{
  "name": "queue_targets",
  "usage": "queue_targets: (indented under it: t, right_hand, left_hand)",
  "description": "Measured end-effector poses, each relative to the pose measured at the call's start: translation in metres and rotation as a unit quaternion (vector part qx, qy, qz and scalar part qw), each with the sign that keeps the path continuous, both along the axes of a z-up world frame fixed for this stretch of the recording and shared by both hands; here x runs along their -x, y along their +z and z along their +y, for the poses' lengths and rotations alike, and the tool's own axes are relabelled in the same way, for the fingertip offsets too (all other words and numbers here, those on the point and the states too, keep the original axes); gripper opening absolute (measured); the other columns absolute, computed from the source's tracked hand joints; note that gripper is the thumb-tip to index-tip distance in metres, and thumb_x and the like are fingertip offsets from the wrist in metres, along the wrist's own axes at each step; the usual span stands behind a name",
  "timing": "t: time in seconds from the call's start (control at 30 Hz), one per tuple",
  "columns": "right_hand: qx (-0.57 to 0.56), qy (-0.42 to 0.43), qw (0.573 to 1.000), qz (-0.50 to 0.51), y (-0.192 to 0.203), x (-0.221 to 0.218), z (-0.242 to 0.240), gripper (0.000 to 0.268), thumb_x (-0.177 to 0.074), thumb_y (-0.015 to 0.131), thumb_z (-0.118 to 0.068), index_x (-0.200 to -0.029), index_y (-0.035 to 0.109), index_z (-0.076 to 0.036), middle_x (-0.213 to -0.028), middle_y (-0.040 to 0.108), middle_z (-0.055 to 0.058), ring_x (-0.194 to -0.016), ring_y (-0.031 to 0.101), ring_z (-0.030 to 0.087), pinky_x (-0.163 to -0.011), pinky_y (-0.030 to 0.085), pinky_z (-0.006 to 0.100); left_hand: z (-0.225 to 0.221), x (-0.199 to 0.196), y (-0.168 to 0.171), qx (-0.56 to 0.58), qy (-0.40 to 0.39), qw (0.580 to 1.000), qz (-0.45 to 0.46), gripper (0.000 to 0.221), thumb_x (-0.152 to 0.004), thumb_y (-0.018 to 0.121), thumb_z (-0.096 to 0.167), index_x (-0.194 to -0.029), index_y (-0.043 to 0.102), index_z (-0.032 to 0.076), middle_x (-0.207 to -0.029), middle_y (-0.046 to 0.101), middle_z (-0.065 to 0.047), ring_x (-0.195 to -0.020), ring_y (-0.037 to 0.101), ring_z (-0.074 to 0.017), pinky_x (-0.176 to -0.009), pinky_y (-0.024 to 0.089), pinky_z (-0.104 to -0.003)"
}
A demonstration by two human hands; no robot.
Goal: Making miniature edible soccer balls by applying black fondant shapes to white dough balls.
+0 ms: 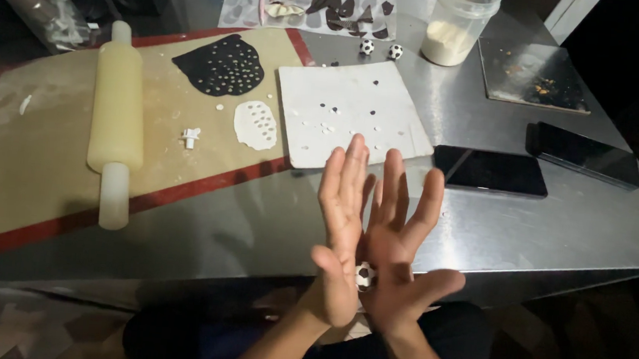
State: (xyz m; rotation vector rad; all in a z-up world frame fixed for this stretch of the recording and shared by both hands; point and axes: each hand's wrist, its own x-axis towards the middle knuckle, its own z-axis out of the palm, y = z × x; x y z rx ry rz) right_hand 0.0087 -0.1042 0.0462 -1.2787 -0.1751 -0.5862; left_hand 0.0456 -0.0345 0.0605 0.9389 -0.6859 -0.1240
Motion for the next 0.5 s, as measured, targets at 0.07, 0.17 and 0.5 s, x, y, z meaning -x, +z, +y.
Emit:
queue_targets:
  t: [0.07,0.17,0.5]
  right_hand:
    - [0.01,-0.002,1.0,-0.01,-0.002,-0.001,0.001,0.106,-0.089,0.012,-0.091,-0.171,-0.013,-0.03,-0.186,-0.001,0.018,-0.176,-0.004,0.037,-0.142,-0.007,0.057]
    - [-0.002,-0.021,1.0,-0.023,-0.004,-0.008,-0.006,0.105,-0.088,0.013,-0.091,-0.171,-0.015,-0.032,-0.184,-0.002,0.017,-0.174,-0.005,0.035,-0.14,-0.008,0.055]
    - [-0.117,-0.048,0.992,-0.014,0.005,-0.011,-0.016,0.1,-0.094,0.014,-0.09,-0.171,-0.012,-0.032,-0.185,-0.002,0.015,-0.174,-0.006,0.035,-0.137,-0.009,0.057]
  left_hand:
    - [-0.002,-0.002,-0.002,-0.023,0.046,0.999,-0.006,0.108,-0.099,0.011,0.089,-0.169,-0.007,0.009,-0.184,0.001,-0.025,-0.175,0.004,-0.0428,-0.143,0.006,-0.061]
    - [-0.003,0.005,-0.011,0.005,-0.008,1.0,-0.006,0.109,-0.097,0.013,0.088,-0.17,-0.011,0.011,-0.184,-0.005,-0.023,-0.17,-0.001,-0.0396,-0.14,0.002,-0.058]
    - [-0.006,0.006,-0.013,-0.028,-0.016,0.999,-0.003,0.111,-0.097,0.018,0.089,-0.168,-0.009,0.008,-0.183,-0.005,-0.023,-0.174,-0.001,-0.0416,-0.142,0.003,-0.058]
